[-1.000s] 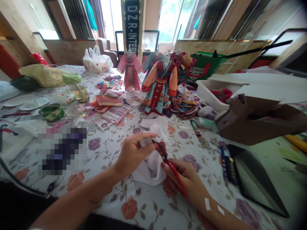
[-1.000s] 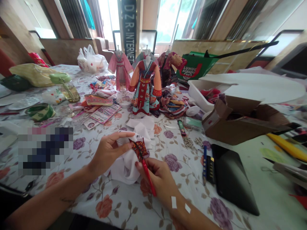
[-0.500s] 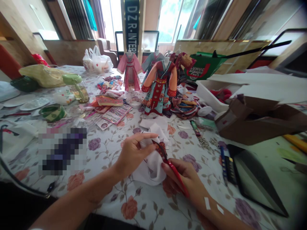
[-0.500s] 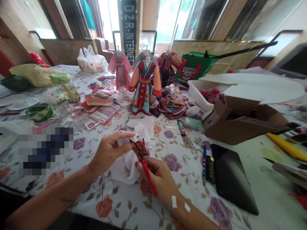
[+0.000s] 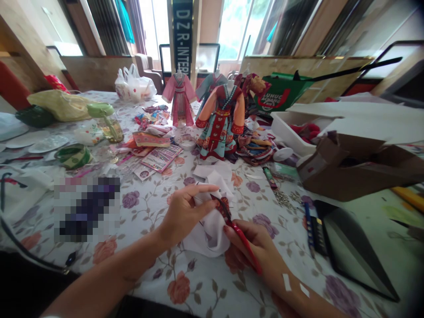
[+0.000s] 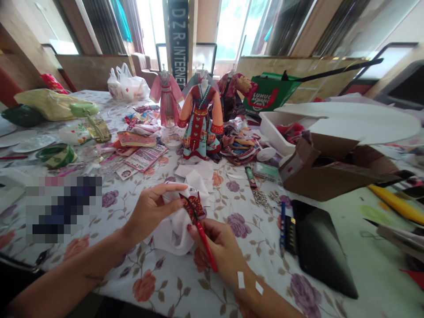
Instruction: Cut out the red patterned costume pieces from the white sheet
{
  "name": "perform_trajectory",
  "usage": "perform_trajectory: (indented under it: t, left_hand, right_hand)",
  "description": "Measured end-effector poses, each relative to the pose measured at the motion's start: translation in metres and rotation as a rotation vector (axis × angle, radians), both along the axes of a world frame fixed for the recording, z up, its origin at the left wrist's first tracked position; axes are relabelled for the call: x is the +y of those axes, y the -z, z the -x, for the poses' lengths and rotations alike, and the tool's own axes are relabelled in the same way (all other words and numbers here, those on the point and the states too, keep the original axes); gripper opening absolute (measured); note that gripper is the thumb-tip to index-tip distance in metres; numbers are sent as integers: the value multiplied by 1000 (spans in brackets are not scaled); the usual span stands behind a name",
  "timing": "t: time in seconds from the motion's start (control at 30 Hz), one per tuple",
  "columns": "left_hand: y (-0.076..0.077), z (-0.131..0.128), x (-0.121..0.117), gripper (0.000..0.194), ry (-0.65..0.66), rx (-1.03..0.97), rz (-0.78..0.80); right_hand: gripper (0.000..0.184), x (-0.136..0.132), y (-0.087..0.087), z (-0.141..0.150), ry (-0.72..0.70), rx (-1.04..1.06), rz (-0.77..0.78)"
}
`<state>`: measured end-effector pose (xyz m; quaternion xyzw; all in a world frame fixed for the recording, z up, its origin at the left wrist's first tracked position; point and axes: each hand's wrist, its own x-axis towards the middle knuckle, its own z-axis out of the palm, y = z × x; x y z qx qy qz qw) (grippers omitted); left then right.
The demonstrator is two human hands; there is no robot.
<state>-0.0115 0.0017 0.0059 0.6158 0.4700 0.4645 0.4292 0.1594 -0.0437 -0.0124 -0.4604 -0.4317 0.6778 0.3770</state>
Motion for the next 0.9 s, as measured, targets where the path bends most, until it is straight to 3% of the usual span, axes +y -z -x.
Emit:
perform_trajectory:
  t: [0.9]
  left_hand:
    - [-3,0,0,27,5,1,-18]
  right_hand:
    - [42,1,0,-1,-17,-22,-15]
